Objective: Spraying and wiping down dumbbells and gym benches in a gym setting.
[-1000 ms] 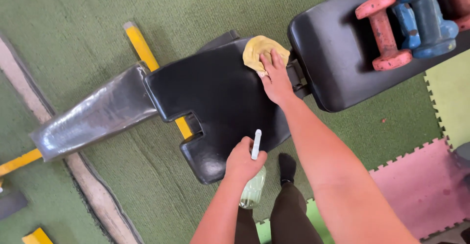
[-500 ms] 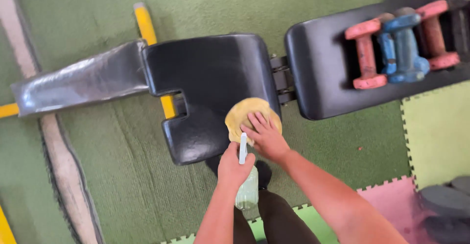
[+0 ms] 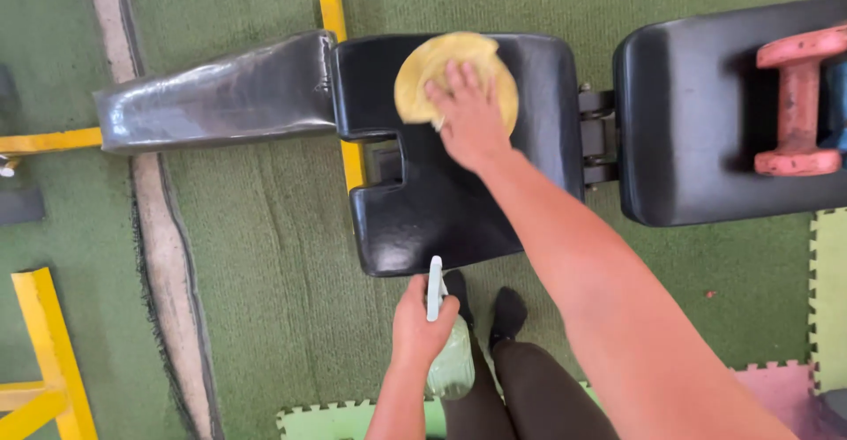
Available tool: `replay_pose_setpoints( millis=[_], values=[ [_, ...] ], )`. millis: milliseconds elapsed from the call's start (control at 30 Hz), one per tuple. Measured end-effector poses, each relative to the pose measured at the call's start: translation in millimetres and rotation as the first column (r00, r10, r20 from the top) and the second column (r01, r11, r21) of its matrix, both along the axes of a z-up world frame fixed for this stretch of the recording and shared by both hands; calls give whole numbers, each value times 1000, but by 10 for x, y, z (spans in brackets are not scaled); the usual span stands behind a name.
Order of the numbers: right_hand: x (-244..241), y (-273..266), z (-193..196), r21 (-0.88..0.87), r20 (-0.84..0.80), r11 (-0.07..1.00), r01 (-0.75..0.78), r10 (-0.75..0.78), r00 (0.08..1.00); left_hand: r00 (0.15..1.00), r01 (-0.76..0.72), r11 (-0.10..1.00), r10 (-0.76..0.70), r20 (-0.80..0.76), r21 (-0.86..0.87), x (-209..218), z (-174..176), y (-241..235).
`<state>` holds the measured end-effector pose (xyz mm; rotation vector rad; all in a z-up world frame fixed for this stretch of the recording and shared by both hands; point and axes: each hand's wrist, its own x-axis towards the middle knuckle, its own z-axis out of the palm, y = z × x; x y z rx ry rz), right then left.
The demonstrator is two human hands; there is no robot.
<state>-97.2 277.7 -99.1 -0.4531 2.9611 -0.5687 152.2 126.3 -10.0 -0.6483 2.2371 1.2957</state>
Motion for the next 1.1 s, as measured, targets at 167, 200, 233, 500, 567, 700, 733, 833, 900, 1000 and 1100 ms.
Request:
replay_pose_setpoints(
  millis=[167,200,233,500,567,700,733,833,900,1000,1100],
  values=[
    [1345,-492,199,-99,87,954,-282,290,953,997,-12,999,9,-74,-36,-90,139,-239],
    [1676,-538,146,-104,125,922,-374,385,915,994,36,996,-44,-98,-79,-118,201,-273],
    [1782,-468,159,-98,130,927,-363,374,918,994,47,996,-54,-95,-72,-159,259,-275],
    [2010,838,163,-83,175,965,-250,261,949,986,162,966,-151,70,-199,-222,415,-20],
    [1977,1156,-1,-78,120,990,-119,127,985,989,148,979,-142,50,-138,-230,319,78],
    [1987,1291,-324,-233,22,915,329,-333,943,994,92,996,-91,54,-2,-223,133,173],
    [2015,1085,-271,-231,22,918,322,-326,945,995,84,996,-84,55,0,-213,101,136],
    [2038,387,-124,-22,-70,956,292,-292,954,998,18,1000,-17,63,-10,-180,14,-68],
    [2133,-122,51,-14,107,992,125,-122,987,996,-29,999,32,84,-36,-47,37,-284],
    [1828,-806,128,-108,21,994,-3,5,1000,983,-175,984,177,-50,32,90,-52,-643],
    [1545,-1422,185,-103,64,981,-164,171,983,986,-168,983,166,-34,-78,342,-149,-939]
  ],
)
